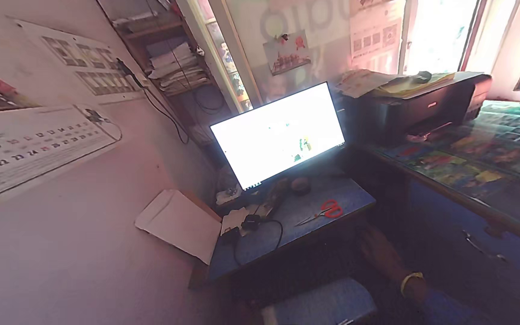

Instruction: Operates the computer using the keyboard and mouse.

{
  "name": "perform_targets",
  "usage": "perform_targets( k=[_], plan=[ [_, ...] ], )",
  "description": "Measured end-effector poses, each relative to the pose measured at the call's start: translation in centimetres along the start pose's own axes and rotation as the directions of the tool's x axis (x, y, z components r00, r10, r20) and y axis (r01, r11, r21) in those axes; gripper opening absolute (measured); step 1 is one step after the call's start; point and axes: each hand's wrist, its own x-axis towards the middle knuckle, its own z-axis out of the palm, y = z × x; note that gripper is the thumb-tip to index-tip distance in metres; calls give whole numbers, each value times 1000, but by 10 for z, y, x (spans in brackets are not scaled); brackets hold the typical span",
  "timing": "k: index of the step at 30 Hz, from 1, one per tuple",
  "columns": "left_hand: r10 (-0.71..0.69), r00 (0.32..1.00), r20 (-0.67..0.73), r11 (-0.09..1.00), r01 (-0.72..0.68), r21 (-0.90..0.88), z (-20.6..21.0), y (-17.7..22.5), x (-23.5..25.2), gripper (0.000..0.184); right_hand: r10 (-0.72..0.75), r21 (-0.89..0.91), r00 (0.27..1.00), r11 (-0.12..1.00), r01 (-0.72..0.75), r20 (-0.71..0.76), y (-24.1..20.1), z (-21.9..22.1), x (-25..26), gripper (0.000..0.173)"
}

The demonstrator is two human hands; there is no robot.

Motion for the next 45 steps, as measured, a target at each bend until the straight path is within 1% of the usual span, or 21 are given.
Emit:
perform_targets(
  k=[7, 12, 17, 22, 26, 29, 32, 35, 40, 42, 45],
  plan=[
    [31, 999, -41, 999, -30, 20, 9, -7, 2, 54, 5, -9, 1000, 1000, -5, 5, 0, 1, 1, 49],
    [10, 999, -40, 1000, -11, -20, -6, 3, -4, 56, 5, 1, 1000, 1000, -5, 10, 0, 1, 1, 49],
    [26, 998, -54, 1000, -27, -16, -2, 1, -3, 57, 9, 12, 1000, 1000, -10, 28, -1, -2, 0, 50],
    [42, 994, -104, 999, -41, 7, 4, -1, -4, 57, 3, 6, 1000, 1000, -3, 21, -1, -1, -1, 50],
    [16, 998, -63, 1000, -16, 8, -2, 3, -4, 57, -17, -5, 1000, 1000, 17, -2, -2, -2, -1, 49],
    [16, 999, -48, 1000, -15, 28, 5, -1, -1, 56, -21, -6, 1000, 1000, 21, -17, 0, 1, 0, 48],
    [2, 1000, -28, 999, -1, 36, 3, -1, 0, 54, -41, -19, 998, 999, 40, -55, 3, 5, 2, 46],
    [9, 999, -35, 999, -7, 39, 4, -2, 0, 54, -26, -10, 999, 1000, 26, -35, 0, 2, 0, 47],
    [14, 999, -43, 999, -12, 36, 5, -3, -1, 54, -40, -21, 998, 999, 39, -51, 1, 3, 0, 46],
    [11, 999, -43, 999, -9, 39, 0, 1, -3, 54, -45, -28, 997, 999, 44, -65, 1, 4, 0, 46],
    [-29, 999, 18, 999, 29, 23, -23, 19, -10, 57, -62, -35, 994, 998, 59, -89, 1, 5, 0, 46]
  ],
)
